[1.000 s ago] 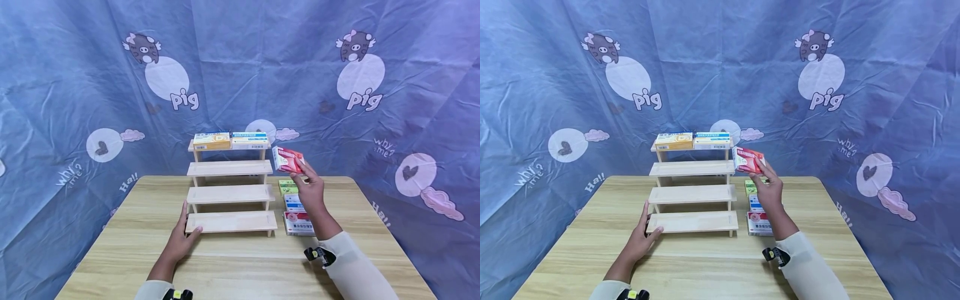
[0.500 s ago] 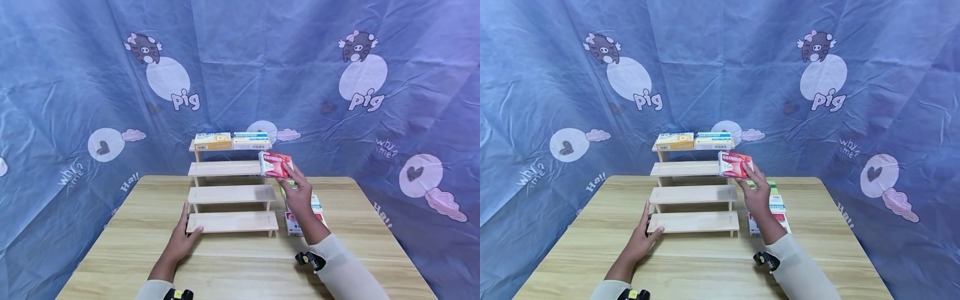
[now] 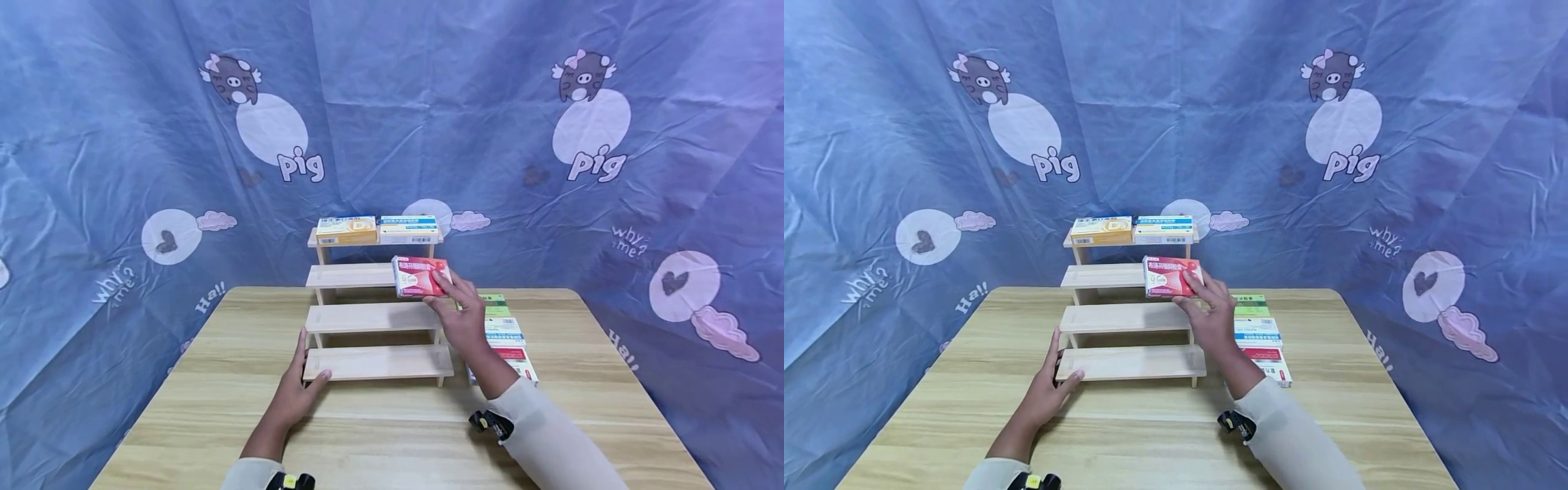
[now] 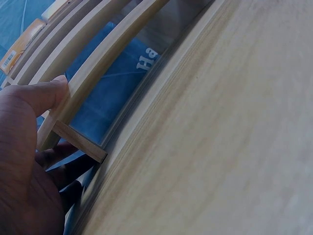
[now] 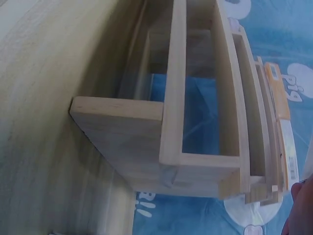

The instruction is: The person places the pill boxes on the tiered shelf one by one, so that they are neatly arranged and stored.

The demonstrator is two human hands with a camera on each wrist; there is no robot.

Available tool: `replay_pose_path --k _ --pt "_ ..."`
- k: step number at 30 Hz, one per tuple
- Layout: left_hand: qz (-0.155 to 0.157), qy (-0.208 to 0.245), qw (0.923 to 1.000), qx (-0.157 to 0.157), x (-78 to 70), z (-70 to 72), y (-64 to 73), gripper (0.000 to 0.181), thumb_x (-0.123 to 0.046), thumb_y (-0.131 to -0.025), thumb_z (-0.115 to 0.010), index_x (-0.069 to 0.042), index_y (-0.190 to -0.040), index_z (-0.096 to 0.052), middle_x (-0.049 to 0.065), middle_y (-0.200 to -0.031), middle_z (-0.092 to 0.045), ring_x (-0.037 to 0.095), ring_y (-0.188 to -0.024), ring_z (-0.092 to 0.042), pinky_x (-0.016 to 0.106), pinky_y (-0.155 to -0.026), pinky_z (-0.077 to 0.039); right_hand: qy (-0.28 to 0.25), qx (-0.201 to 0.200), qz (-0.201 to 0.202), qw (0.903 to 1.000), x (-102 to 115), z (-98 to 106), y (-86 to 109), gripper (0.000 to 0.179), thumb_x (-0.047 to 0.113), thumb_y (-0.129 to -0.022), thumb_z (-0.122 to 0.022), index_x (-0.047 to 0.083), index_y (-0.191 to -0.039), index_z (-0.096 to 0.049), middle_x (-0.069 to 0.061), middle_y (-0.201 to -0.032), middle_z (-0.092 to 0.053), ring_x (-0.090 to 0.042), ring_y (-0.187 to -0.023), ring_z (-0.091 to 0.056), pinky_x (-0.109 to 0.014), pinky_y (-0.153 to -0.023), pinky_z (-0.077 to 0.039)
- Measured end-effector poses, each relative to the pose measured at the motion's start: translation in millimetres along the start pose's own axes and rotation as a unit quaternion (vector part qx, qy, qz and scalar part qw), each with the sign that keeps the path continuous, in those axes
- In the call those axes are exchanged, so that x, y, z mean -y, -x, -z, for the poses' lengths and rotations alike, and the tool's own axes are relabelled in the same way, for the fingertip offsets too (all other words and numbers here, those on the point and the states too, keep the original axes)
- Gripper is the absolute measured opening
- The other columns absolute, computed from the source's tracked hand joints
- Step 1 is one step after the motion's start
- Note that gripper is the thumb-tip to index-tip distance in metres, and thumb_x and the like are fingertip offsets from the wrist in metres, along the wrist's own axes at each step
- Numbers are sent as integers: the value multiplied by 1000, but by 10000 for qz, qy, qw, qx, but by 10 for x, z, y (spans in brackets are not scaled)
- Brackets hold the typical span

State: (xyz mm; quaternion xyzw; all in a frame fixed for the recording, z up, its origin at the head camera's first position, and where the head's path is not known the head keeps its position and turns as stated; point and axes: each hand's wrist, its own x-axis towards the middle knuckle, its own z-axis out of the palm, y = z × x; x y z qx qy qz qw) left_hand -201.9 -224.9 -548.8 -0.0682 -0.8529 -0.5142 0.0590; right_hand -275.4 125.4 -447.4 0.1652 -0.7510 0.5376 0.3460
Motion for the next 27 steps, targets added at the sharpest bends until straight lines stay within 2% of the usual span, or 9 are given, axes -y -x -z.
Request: replay_pose_path --k 4,7,10,17,27 --pt "4 -8 10000 13 -6 7 3 107 -29 -107 -72 -36 -176 9 30 -173 -36 51 -159 -41 69 -129 -31 105 63 126 9998 29 -64 -5 60 5 -80 -95 9 -136 -77 -22 -154 -64 -43 -127 -65 -33 -106 -43" --pt "-14 -12 10000 7 -8 10 2 107 -28 -107 -72 -36 -176 9 30 -173 -37 51 -158 -42 69 -129 -31 210 76 180 9996 49 -116 -11 60 5 -78 -96 9 -135 -78 -25 -151 -65 -45 -129 -65 -47 -108 -39" --pt "-23 -5 10000 8 -6 10 0 107 -28 -107 -72 -36 -176 9 30 -172 -38 51 -157 -43 69 -129 -32 367 121 175 9991 59 -172 -15 60 7 -77 -97 12 -134 -79 -24 -149 -67 -44 -131 -64 -56 -106 -35" --pt "-17 -11 10000 12 -3 8 0 107 -28 -107 -72 -35 -176 9 30 -173 -37 50 -158 -42 68 -129 -32 604 420 119 9972 131 -281 -28 57 21 -83 -95 16 -137 -78 -17 -153 -67 -39 -133 -62 -63 -109 -27" --pt "-19 -22 10000 3 0 1 -5 108 -27 -107 -73 -36 -176 9 31 -174 -35 50 -159 -40 69 -129 -30 991 483 381 9932 201 -495 -103 57 30 -85 -95 19 -138 -78 -17 -150 -69 -38 -130 -64 -66 -108 -28"
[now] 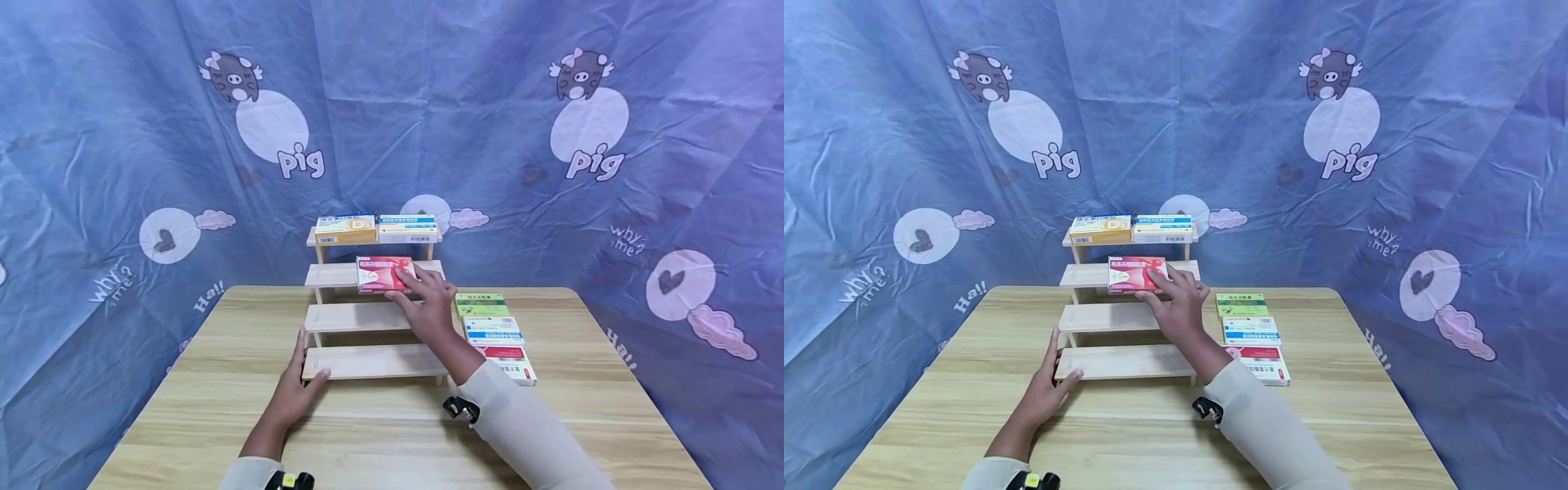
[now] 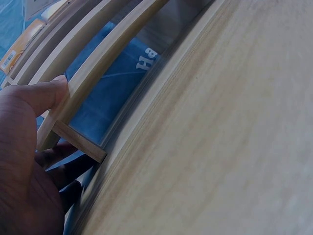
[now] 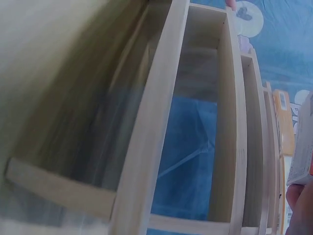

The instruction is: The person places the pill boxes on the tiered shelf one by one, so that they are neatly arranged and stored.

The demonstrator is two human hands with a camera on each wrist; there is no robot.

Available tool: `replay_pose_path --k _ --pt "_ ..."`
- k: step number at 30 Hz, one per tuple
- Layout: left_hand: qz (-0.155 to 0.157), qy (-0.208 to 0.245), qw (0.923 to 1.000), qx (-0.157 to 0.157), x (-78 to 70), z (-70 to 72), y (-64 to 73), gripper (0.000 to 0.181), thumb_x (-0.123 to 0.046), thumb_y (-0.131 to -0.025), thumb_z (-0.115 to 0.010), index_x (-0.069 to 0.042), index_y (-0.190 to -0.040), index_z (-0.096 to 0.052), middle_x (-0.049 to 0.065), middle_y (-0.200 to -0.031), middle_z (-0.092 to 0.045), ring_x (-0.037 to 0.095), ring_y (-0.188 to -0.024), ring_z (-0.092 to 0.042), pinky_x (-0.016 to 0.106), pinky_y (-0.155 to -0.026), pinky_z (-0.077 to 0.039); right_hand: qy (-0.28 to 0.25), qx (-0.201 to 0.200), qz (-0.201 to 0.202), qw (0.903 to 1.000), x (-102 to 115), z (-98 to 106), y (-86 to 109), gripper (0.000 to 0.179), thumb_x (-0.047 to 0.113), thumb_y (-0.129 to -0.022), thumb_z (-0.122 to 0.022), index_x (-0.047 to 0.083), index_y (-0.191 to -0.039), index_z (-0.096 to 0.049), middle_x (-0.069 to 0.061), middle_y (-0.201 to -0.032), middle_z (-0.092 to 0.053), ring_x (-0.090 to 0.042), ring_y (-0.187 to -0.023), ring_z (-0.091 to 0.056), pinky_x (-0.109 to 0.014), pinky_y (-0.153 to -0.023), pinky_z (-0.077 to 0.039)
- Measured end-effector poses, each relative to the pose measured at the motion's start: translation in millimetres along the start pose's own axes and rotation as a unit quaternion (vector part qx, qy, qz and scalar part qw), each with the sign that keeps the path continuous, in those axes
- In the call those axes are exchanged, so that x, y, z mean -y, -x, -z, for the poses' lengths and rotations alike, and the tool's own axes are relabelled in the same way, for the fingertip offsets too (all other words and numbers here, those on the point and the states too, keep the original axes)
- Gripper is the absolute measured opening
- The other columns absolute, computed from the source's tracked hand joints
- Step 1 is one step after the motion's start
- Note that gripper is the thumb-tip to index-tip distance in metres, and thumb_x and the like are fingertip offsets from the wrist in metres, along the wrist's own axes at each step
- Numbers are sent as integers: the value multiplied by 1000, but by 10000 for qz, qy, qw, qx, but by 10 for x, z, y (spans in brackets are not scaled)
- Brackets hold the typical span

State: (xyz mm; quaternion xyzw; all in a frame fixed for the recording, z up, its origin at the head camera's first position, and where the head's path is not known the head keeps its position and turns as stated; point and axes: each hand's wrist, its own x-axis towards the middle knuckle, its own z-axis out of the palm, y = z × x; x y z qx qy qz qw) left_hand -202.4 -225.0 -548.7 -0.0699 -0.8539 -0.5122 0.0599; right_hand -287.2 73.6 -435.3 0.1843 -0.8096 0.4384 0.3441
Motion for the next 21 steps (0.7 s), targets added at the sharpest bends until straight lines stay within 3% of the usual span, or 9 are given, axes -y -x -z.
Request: replay_pose_path --k 7,16,21 --pt "66 7 10000 6 -12 -10 -1 108 -24 -106 -73 -35 -177 9 30 -172 -38 51 -157 -44 68 -130 -31 317 8 146 9994 19 -99 -44 56 33 -85 -94 19 -137 -79 -20 -148 -70 -39 -127 -64 -64 -101 -29" --pt "113 3 9999 6 -6 -11 -25 108 -23 -106 -74 -27 -178 6 30 -172 -39 50 -157 -43 67 -130 -31 703 209 -68 9973 52 -219 -109 56 39 -88 -92 23 -140 -78 -17 -151 -69 -37 -129 -64 -71 -107 -30" --pt "103 3 9999 -10 -5 -12 -14 108 -24 -106 -73 -34 -177 8 31 -172 -38 51 -157 -43 67 -130 -30 822 338 -77 9960 95 -326 -126 57 44 -90 -89 23 -141 -77 -14 -153 -68 -35 -129 -64 -73 -109 -30"
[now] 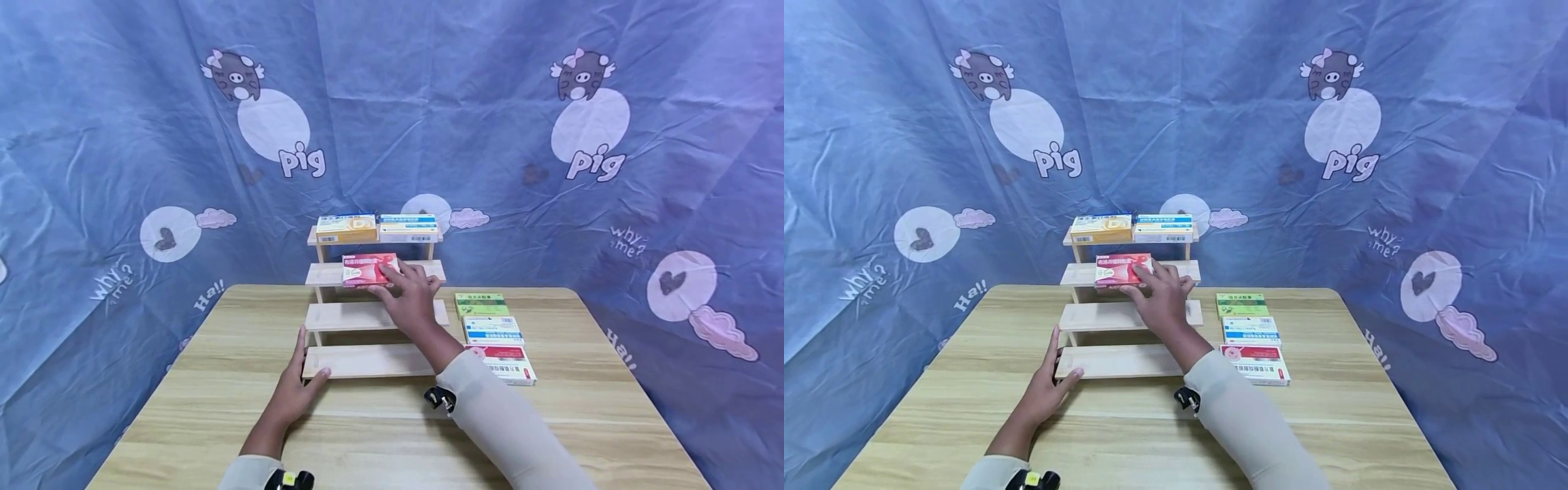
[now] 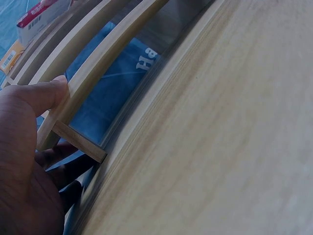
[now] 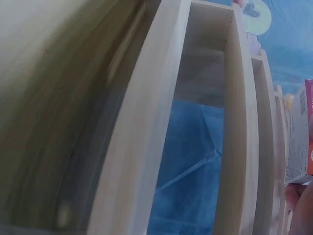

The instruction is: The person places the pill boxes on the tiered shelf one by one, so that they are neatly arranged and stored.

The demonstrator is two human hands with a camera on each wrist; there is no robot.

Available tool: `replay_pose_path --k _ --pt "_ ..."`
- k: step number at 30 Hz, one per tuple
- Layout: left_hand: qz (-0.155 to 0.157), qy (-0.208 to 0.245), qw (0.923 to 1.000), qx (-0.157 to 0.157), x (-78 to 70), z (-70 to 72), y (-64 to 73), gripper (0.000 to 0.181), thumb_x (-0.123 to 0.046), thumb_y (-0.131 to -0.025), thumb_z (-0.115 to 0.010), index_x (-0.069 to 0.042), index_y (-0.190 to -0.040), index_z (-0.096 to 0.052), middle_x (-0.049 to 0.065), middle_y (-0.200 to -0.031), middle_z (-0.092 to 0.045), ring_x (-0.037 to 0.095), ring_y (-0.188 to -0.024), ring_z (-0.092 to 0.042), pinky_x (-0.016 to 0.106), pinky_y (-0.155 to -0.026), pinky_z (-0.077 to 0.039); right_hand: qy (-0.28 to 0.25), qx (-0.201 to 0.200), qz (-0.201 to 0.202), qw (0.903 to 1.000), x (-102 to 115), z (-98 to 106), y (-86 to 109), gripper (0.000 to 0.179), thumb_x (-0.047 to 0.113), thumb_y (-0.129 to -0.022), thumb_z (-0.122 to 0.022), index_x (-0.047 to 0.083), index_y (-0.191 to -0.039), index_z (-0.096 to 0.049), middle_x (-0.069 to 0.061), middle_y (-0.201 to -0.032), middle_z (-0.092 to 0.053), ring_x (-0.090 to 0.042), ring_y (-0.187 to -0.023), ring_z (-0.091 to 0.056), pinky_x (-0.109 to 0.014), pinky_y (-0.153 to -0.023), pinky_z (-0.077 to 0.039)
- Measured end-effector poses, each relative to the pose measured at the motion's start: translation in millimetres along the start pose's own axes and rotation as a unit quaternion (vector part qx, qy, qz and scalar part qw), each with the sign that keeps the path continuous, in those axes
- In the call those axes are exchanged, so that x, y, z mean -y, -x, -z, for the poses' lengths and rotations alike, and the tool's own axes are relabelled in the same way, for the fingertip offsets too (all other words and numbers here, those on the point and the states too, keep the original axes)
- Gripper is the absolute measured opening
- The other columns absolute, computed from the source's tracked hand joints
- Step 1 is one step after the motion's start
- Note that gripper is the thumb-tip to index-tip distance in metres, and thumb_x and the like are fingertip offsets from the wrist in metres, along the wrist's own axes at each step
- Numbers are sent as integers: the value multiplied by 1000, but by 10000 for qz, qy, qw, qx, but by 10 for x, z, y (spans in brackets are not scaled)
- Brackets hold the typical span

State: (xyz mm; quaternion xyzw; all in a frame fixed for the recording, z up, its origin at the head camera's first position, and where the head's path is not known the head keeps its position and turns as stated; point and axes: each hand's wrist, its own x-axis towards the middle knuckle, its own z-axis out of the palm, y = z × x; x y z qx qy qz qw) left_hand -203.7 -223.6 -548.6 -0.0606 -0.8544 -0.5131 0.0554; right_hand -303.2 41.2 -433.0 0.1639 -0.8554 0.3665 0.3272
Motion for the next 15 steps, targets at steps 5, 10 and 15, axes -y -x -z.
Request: replay_pose_path --k 5,10,15 --pt "14 11 10000 -2 6 5 -3 110 -23 -106 -74 -37 -176 8 29 -174 -36 49 -159 -40 65 -131 -28 216 2 109 9997 50 -115 -7 57 48 -89 -89 25 -139 -78 -12 -151 -69 -32 -126 -65 -65 -103 -33" --pt "-33 -8 10000 -19 -1 4 -3 109 -20 -105 -74 -30 -178 7 30 -172 -38 49 -158 -42 65 -131 -30 479 -44 198 9986 62 -212 -15 57 50 -88 -89 26 -139 -78 -11 -149 -71 -30 -124 -65 -64 -103 -33" --pt "25 -30 10000 -20 -6 14 -3 109 -20 -106 -74 -31 -177 7 30 -172 -39 49 -158 -43 65 -130 -31 695 -146 426 9966 70 -293 -27 57 51 -87 -89 27 -138 -79 -11 -145 -74 -29 -122 -66 -64 -102 -36"
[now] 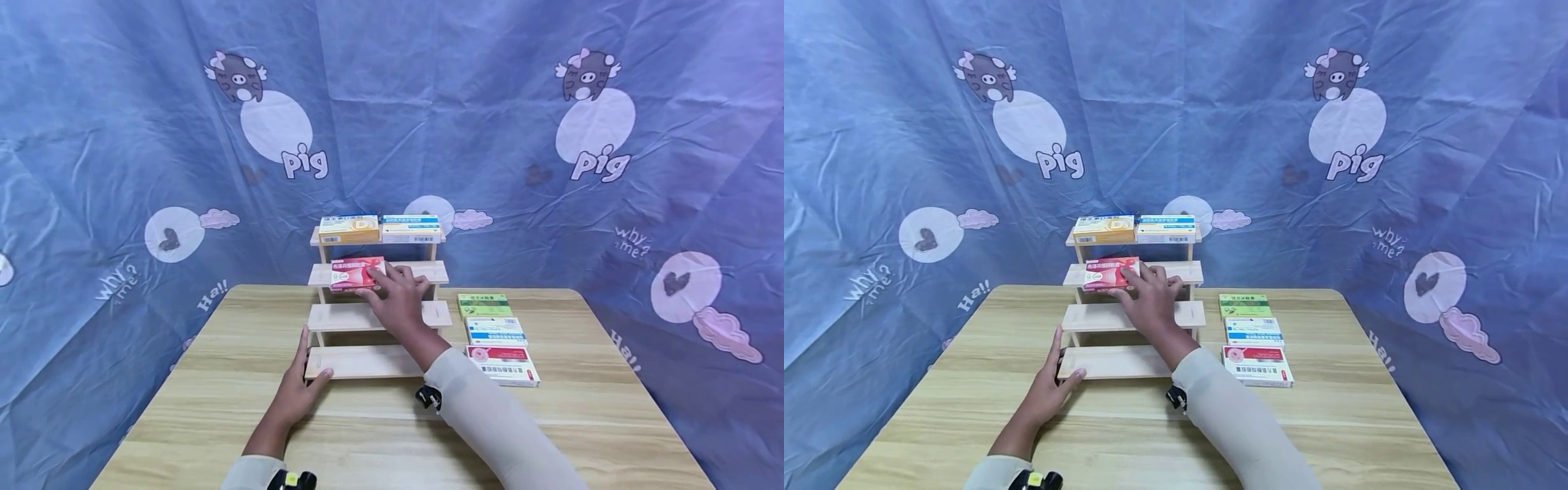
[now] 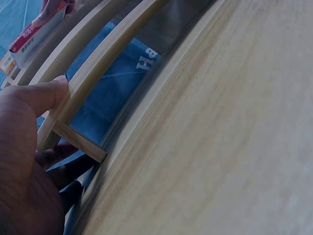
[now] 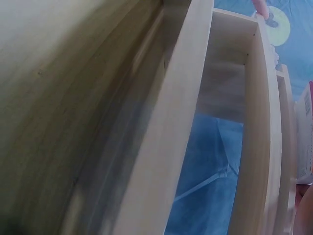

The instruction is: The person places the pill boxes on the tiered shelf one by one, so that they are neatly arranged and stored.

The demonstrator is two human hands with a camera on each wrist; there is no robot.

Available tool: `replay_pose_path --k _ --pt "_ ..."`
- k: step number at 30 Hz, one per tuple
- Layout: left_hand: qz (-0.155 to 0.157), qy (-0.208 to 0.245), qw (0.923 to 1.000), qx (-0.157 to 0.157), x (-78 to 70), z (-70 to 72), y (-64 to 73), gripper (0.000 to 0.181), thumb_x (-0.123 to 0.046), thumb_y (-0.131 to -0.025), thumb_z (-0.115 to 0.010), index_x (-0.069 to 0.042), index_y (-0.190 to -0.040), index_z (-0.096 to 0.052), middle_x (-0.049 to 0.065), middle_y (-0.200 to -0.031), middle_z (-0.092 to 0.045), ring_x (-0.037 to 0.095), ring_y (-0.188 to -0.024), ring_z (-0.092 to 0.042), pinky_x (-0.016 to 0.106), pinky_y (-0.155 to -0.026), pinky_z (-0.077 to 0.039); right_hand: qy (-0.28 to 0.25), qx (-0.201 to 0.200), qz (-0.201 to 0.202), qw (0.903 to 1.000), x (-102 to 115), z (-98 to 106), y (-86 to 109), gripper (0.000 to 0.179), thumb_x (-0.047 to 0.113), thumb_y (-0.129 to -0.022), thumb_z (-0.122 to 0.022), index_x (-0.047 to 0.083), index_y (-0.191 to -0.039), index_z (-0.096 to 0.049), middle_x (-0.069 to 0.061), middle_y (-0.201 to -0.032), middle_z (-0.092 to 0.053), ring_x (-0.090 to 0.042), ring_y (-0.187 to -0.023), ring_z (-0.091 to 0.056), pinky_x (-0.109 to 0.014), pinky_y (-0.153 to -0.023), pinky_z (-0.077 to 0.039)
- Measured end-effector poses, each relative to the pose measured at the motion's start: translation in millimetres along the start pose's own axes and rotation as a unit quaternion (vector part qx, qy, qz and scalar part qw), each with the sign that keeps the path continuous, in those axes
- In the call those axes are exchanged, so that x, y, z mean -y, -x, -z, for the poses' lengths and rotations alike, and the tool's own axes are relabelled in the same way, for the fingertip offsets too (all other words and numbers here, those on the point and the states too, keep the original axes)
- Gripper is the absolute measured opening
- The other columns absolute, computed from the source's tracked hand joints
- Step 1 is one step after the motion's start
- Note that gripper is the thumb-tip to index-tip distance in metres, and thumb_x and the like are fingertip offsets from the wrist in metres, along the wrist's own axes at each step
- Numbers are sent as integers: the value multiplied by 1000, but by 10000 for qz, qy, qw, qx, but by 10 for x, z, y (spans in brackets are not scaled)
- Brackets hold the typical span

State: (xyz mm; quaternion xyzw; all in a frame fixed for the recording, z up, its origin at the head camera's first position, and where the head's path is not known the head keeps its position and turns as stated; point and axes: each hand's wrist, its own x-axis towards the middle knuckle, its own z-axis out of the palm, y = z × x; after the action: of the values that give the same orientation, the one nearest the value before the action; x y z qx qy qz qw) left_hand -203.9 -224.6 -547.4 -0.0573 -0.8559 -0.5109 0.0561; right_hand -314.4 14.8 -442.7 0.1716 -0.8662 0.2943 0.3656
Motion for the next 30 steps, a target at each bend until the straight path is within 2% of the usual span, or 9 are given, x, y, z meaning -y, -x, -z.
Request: replay_pose_path --k 4,14,22,30 --pt "13 11 10000 10 -4 0 -1 110 -21 -106 -74 -36 -176 9 30 -172 -39 50 -158 -43 66 -130 -31 123 -58 164 9998 30 -33 -24 56 53 -88 -88 28 -137 -79 -11 -144 -75 -30 -121 -68 -66 -102 -38" --pt "-45 -23 10000 3 2 -11 5 107 -26 -106 -73 -31 -177 8 31 -171 -39 51 -157 -43 68 -130 -30 540 44 252 9982 117 -112 -88 57 57 -91 -84 27 -139 -77 -9 -147 -73 -30 -124 -67 -71 -103 -42" --pt "28 -30 10000 15 -3 -11 16 108 -27 -106 -73 -36 -176 9 30 -172 -39 50 -159 -41 68 -131 -27 721 224 310 9967 156 -168 -113 55 58 -95 -80 28 -142 -75 -9 -147 -73 -30 -125 -66 -71 -102 -44" --pt "32 -17 10000 10 -32 -4 9 109 -25 -106 -74 -38 -176 8 29 -172 -39 49 -159 -40 67 -132 -26 871 144 371 9954 193 -230 -151 55 64 -98 -74 29 -140 -75 -7 -143 -75 -27 -122 -67 -71 -102 -44"
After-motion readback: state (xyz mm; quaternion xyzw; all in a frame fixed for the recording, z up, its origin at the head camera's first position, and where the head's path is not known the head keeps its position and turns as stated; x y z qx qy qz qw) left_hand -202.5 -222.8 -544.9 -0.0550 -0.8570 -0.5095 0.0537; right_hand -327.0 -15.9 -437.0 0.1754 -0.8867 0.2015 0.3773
